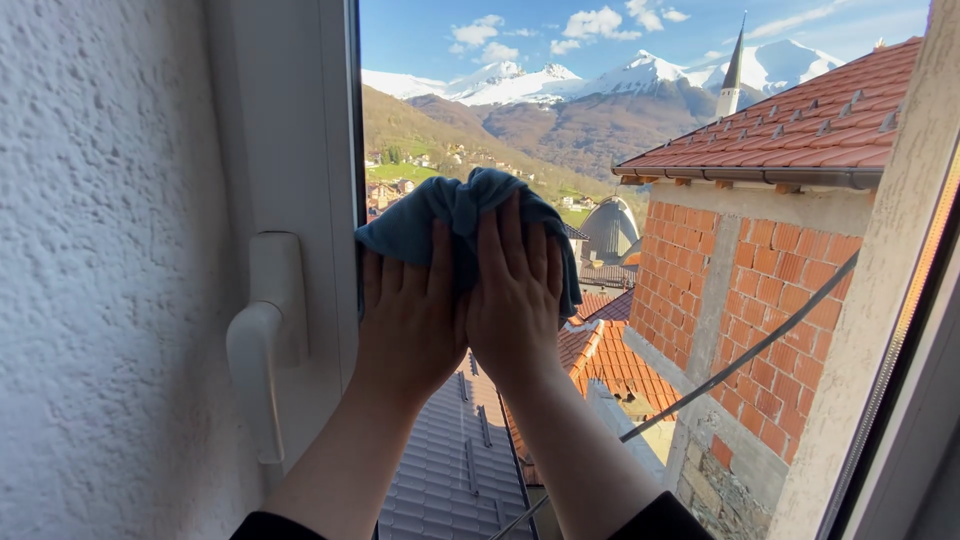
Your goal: The person wipes a window pane and the windowsill using a blue cloth. They clean the glass in vertical and horizontal strokes, then wipe the sill and frame edges. The view shows a town and mountains outside.
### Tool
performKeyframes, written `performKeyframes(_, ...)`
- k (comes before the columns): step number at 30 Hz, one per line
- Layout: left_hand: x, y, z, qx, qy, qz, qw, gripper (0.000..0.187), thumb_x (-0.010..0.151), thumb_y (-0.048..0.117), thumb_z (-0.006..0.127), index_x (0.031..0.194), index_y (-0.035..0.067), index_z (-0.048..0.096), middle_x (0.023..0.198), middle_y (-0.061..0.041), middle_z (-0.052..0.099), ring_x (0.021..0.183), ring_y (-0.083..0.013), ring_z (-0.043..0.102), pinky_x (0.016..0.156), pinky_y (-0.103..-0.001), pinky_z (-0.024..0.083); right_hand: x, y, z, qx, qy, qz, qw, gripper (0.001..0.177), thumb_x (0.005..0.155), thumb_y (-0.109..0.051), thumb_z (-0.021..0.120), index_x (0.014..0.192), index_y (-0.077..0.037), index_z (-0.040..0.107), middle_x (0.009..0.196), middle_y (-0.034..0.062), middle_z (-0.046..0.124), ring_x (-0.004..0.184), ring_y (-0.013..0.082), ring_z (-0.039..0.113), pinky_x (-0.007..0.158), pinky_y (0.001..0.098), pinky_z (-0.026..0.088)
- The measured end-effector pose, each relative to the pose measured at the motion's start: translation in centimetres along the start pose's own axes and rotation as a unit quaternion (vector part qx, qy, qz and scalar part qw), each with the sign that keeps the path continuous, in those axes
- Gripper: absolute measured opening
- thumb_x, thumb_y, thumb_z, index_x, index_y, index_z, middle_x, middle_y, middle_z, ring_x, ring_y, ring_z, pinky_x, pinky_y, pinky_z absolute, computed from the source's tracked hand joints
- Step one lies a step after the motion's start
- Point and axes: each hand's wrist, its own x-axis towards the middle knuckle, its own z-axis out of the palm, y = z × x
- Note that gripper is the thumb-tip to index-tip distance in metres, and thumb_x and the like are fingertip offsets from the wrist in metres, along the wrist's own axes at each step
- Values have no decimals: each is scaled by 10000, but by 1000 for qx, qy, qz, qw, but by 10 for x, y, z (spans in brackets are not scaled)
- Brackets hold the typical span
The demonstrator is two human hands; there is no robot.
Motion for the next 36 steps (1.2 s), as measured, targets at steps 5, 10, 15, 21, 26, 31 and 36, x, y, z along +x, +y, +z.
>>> performKeyframes(5, -55, 11, 1, 33, -23, -34, 999, 775, 1003, 551, 478, 1573, 34, 382, 1312, -221, 600, 1287, -475, 542, 1140, -692, 308, -41, -3, -18, 14, -51, -23, 998, 613, 959, -214, 498, 1567, -154, 437, 1645, 117, 395, 1446, 436, 431, 1208, 563, 296)
performKeyframes(10, -92, 46, 0, 77, -40, -65, 994, 735, 1006, 527, 470, 1496, -20, 471, 1190, -203, 691, 1119, -491, 624, 1116, -752, 308, -76, 9, -43, 26, -89, -44, 995, 512, 1038, -197, 513, 1544, -163, 445, 1620, 111, 441, 1487, 387, 435, 1251, 564, 299)
performKeyframes(15, -97, 69, 0, 71, -54, -33, 995, 689, 948, 463, 554, 1472, 21, 486, 1175, -154, 683, 1076, -466, 629, 1089, -806, 283, -94, 33, -61, 4, -67, -51, 996, 473, 1063, -244, 498, 1527, -153, 480, 1599, 131, 470, 1436, 414, 501, 1218, 573, 350)
performKeyframes(21, -99, 97, 1, 38, -69, 5, 997, 1263, 553, 778, 825, 1535, 93, 423, 1390, -124, 593, 1247, -430, 557, 1112, -790, 272, -102, 53, -95, -21, -107, -8, 994, 523, 1074, -271, 437, 1577, -133, 394, 1643, 131, 407, 1496, 400, 423, 1237, 554, 297)
performKeyframes(26, -92, 121, -2, -1, -38, 26, 999, 655, 1006, 536, 493, 1543, 166, 436, 1447, -93, 587, 1269, -418, 572, 1121, -758, 266, -113, 70, -115, -45, -125, 26, 991, 589, 1076, -350, 371, 1620, -133, 300, 1670, 149, 362, 1535, 386, 365, 1238, 561, 275)
performKeyframes(31, -90, 144, -1, -40, -30, 35, 998, 605, 1012, 462, 517, 1532, 158, 461, 1404, -80, 612, 1243, -402, 582, 1112, -756, 289, -122, 84, -131, -61, -67, 25, 996, 537, 1121, -338, 315, 1589, -79, 367, 1628, 207, 422, 1499, 433, 434, 1237, 545, 318)
performKeyframes(36, -90, 176, 17, -12, -5, 58, 998, 677, 969, 475, 361, 1612, 266, 339, 1254, -80, 481, 1261, -320, 507, 1121, -754, 319, -152, 124, -133, -91, -26, 36, 995, 704, 1040, -447, 275, 1598, -29, 376, 1628, 237, 361, 1460, 445, 375, 1221, 521, 238)
